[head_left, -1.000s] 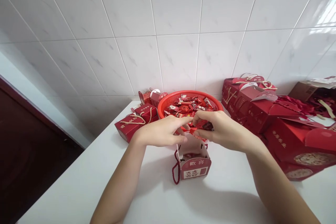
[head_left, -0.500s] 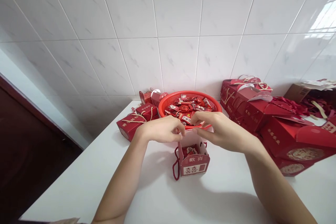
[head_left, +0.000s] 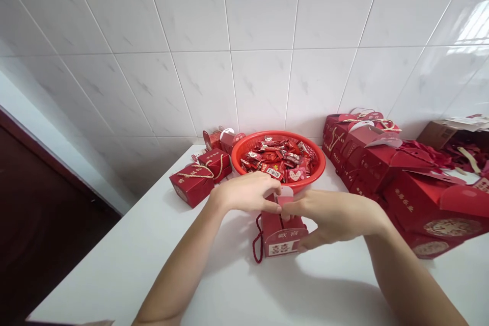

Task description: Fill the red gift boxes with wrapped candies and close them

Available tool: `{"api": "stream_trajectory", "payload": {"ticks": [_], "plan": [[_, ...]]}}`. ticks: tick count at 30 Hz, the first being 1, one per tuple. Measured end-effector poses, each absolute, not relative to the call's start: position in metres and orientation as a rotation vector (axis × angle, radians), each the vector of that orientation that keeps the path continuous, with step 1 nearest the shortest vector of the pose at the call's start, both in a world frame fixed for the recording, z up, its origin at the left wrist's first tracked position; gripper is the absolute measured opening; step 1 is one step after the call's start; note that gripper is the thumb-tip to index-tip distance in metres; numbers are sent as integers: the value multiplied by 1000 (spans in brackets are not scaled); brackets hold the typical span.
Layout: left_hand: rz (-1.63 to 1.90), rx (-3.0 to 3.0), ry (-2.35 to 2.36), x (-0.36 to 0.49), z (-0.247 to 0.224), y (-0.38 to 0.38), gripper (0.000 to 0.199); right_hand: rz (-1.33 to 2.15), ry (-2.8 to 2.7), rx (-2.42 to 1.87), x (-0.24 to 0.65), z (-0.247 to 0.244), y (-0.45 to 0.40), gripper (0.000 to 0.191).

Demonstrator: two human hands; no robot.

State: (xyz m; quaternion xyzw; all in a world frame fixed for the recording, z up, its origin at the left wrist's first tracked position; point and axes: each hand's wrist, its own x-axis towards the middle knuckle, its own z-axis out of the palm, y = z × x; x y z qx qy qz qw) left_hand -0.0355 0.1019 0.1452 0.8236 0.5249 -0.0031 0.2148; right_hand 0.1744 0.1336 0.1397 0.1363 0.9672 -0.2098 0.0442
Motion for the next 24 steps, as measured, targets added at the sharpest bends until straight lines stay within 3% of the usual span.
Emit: {"api": "stream_trajectory", "payload": {"ticks": [6, 11, 18, 24], "plan": [[-12, 2415, 1580, -13, 133, 99, 13, -557, 2903, 548, 166, 140, 134, 7], [-79, 2373, 1403, -16, 135, 99, 11, -370, 2816, 849, 161, 133, 139, 25], [-61, 2344, 1335, -23, 145, 92, 28, -479, 2795, 916, 163, 128, 145, 12], [-86, 2406, 1304, -2, 132, 91, 25, -655, 2862, 877, 182, 125, 163, 32]]}}
